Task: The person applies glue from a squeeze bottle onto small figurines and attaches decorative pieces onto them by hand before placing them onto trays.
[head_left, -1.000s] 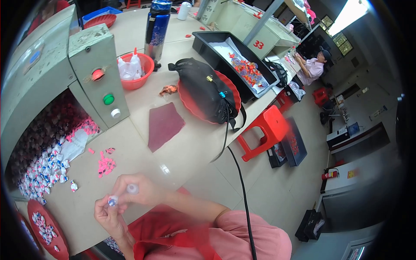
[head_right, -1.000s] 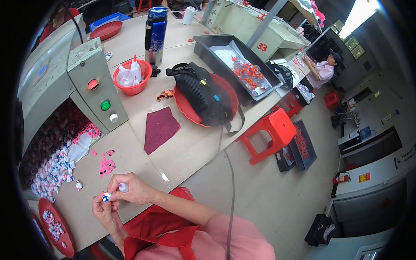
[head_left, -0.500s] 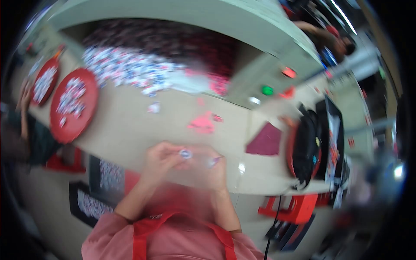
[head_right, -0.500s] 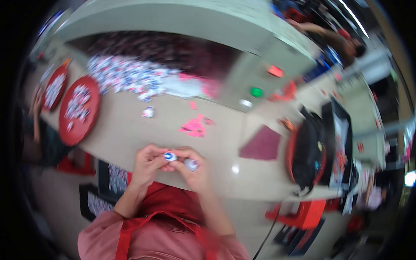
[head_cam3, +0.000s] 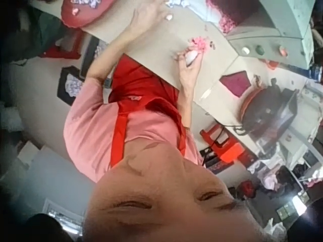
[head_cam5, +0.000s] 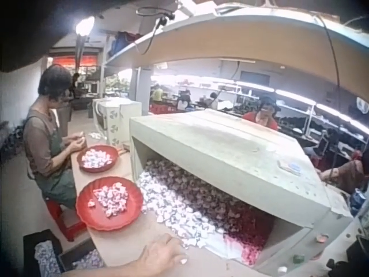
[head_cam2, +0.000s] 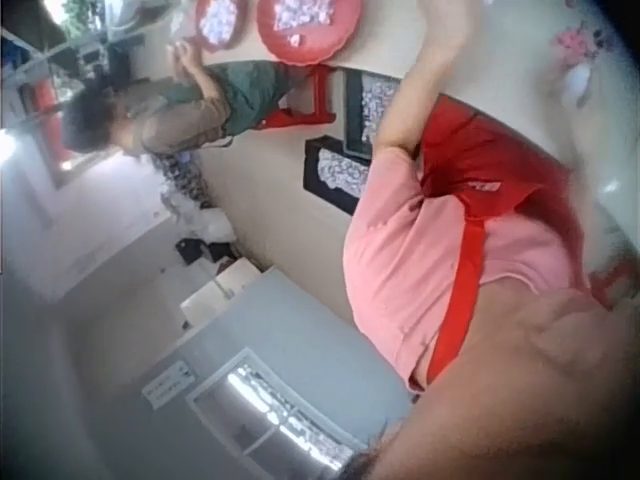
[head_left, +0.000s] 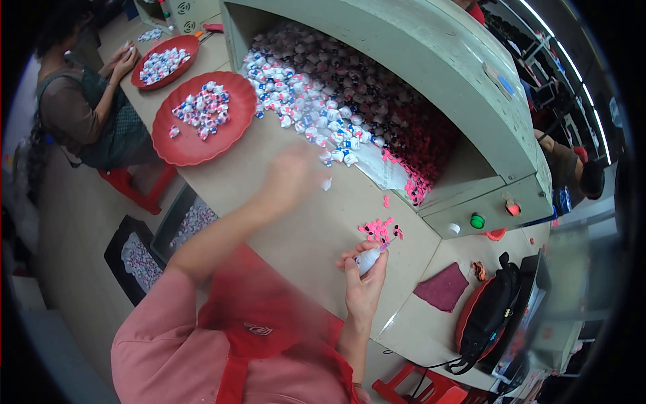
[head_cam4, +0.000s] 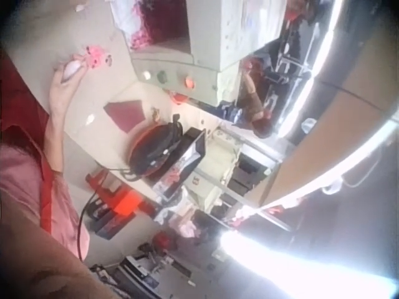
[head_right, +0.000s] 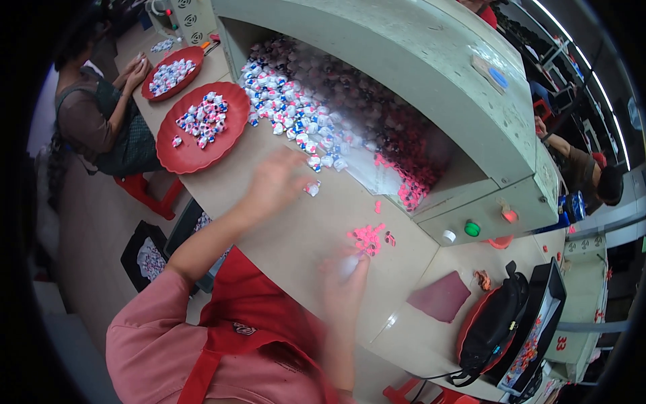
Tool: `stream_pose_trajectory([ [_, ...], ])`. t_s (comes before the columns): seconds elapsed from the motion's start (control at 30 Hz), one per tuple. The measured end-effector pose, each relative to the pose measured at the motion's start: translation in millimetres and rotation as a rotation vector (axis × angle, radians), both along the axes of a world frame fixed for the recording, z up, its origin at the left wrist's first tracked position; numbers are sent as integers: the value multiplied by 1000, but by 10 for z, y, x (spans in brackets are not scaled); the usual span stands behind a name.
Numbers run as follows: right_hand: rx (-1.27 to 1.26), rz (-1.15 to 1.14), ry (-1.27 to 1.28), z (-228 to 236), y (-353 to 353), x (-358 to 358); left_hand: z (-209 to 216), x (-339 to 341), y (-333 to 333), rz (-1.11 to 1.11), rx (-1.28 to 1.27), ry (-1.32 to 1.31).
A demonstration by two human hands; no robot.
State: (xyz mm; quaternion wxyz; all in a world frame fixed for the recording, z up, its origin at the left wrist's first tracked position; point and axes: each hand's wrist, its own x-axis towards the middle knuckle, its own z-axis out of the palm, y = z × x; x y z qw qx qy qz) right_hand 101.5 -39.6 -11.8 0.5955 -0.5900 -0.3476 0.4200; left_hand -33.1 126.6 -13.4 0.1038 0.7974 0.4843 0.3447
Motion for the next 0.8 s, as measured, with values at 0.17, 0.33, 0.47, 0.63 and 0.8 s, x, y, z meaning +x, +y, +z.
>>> stream_pose_trajectory([
  [0.17,24,-21,-192,-125,-150,240,-327,193,30,-200,-7,244],
  [0.33,171,-200,160,272,-172,189,-61,101,-312,-508,-1478,-1282],
  [0.47,232,-260,123,395,-240,238,194,310,-699,-476,-1608,-1391],
  [0.63,369,-217,-13,369,-109,182,188,307,-975,-643,-1214,-895],
  [0.8,353,-194,81,313,-79,109,132,384,-997,-629,-1129,-1110],
])
